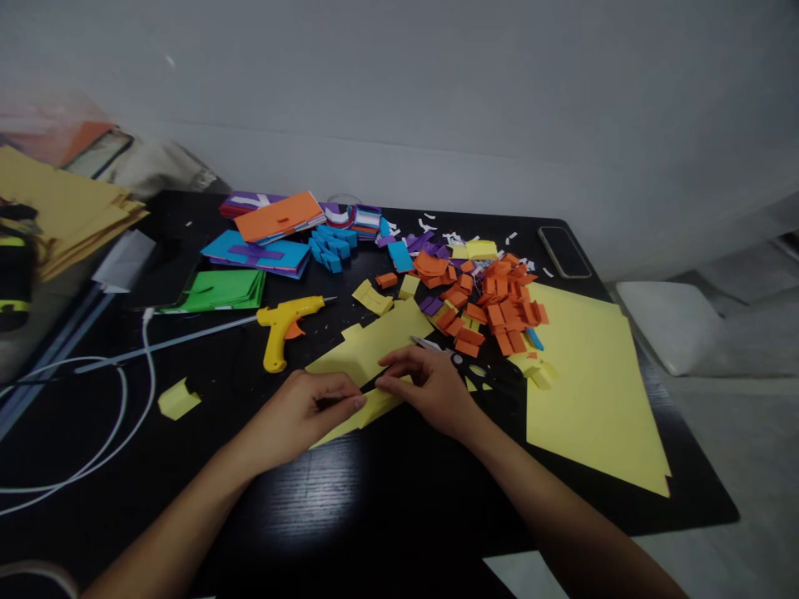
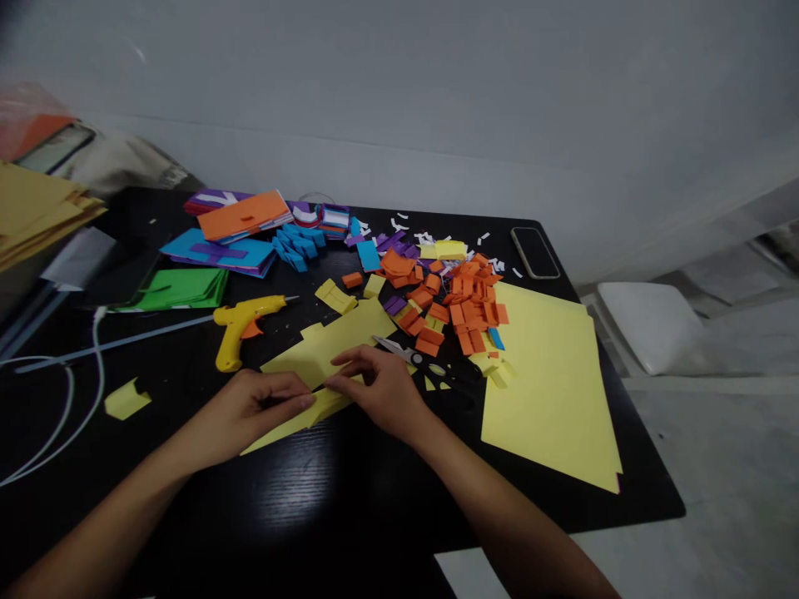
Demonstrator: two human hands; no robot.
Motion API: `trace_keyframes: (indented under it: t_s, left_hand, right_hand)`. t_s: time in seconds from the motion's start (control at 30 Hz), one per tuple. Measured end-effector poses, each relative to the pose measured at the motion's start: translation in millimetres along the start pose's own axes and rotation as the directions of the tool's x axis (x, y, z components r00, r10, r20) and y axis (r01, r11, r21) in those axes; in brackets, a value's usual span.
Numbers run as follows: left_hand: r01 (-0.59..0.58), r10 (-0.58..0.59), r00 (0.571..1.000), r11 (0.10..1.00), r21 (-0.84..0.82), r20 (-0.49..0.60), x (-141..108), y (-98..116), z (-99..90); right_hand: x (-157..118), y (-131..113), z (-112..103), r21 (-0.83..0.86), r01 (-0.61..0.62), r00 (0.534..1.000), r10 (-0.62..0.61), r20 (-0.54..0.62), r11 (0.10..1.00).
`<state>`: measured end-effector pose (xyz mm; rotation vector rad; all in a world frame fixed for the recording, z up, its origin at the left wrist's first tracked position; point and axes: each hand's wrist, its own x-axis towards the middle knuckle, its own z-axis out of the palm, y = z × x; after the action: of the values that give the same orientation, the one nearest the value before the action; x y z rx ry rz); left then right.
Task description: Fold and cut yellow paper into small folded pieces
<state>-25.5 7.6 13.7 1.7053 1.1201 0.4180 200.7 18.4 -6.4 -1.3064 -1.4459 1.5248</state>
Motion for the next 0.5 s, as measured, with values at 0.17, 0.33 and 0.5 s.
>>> trace_keyframes:
  t_s: [0.17,0.33,0.5]
  left_hand:
    - [0.018,-0.017,0.999,1.0,-0.01,0.042,0.8,1.5,-1.1]
    - [0.039,-0.038,0.999,0.998,-0.04,0.015,-1.2,-1.0,-3.0]
    - [0.041,-0.049,0.997,0.993,-0.112,-0.064,-0.1,-0.9,-2.4]
  right_hand:
    - [-1.6,-2.6,-1.1,-0.061,0.016,0.998,-0.012,0.058,0.998]
    - [2.9,-0.5,-5.1,0.13,-0.041,0.995,0.053,-0.087,0.991]
    - [4.2,-2.9,-3.8,0.303,-0.01,0.966,0.088,-0.245,0.953]
